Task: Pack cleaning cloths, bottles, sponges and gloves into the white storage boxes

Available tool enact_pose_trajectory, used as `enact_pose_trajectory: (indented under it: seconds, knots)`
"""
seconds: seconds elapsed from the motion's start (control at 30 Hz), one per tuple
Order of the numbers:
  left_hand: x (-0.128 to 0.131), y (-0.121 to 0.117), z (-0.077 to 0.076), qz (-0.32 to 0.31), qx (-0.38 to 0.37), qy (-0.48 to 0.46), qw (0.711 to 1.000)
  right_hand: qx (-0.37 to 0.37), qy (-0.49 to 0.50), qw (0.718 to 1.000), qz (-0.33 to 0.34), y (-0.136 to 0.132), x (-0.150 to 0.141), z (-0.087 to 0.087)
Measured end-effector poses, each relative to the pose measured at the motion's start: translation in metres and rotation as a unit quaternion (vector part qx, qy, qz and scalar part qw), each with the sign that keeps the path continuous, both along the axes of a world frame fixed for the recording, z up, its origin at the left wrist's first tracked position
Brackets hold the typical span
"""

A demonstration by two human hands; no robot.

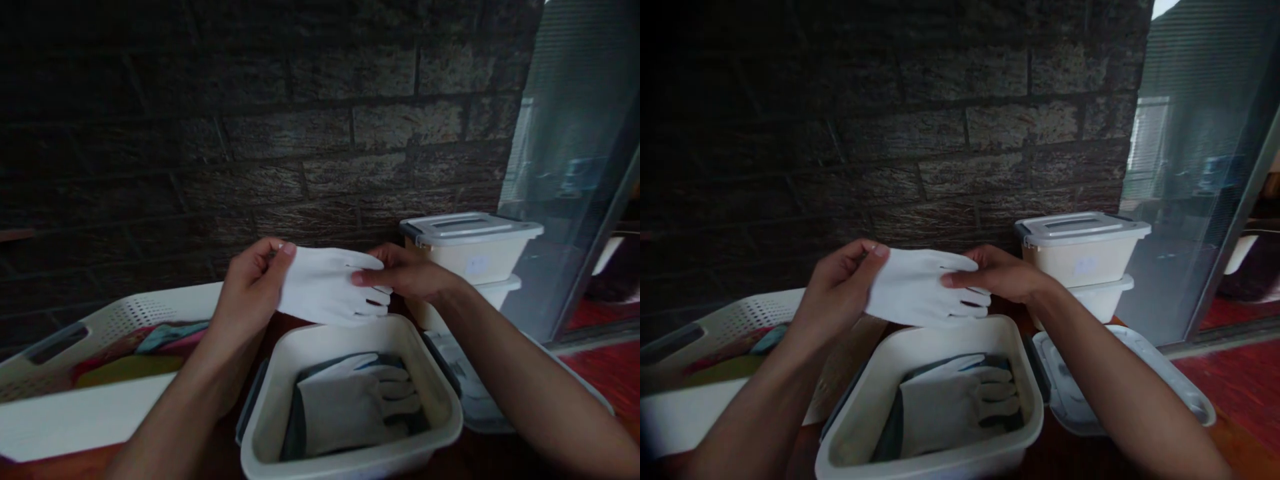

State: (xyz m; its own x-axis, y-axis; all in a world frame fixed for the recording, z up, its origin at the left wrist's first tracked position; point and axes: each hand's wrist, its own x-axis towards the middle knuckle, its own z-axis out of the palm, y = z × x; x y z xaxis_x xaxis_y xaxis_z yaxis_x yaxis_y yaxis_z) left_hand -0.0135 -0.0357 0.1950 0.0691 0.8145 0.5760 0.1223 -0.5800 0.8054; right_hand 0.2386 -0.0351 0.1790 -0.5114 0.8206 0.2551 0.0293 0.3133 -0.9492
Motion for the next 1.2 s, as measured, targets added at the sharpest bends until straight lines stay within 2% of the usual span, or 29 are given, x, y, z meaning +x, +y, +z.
enact_pose_trajectory:
  seconds: [0.13,0.23,0.4,0.57,0.67,0.8,0.93,1.07,1.2]
  knots:
    - [0.002,0.009,-0.005,0.003,-0.019,-0.038,0.999,-0.060,0.083,0.995,0.000,-0.001,-0.006,0.002]
    - [0.003,0.016,-0.008,-0.008,-0.023,-0.058,0.998,-0.075,0.085,0.993,0.008,0.003,-0.005,0.001]
    - [-0.001,0.021,-0.010,-0.043,-0.076,-0.036,0.996,-0.075,0.076,0.994,0.020,0.010,0.002,-0.005]
    - [-0.010,0.015,-0.008,-0.099,-0.127,-0.028,0.987,-0.070,0.062,0.995,0.048,0.009,0.007,-0.006]
    - [-0.018,0.004,-0.011,-0.136,-0.186,-0.008,0.973,-0.076,0.053,0.993,0.068,0.002,0.008,-0.006]
    - [-0.028,-0.014,-0.027,-0.186,-0.252,0.018,0.949,-0.130,0.002,0.989,0.071,-0.009,0.010,-0.011]
    - [-0.031,-0.028,-0.046,-0.209,-0.281,0.088,0.933,-0.192,-0.070,0.976,0.081,-0.016,0.011,-0.023]
    - [-0.026,-0.034,-0.055,-0.212,-0.260,0.175,0.926,-0.208,-0.184,0.959,0.051,-0.019,0.006,-0.033]
    - [-0.017,-0.041,-0.053,-0.165,-0.187,0.272,0.929,-0.206,-0.258,0.943,0.041,-0.020,-0.005,-0.035]
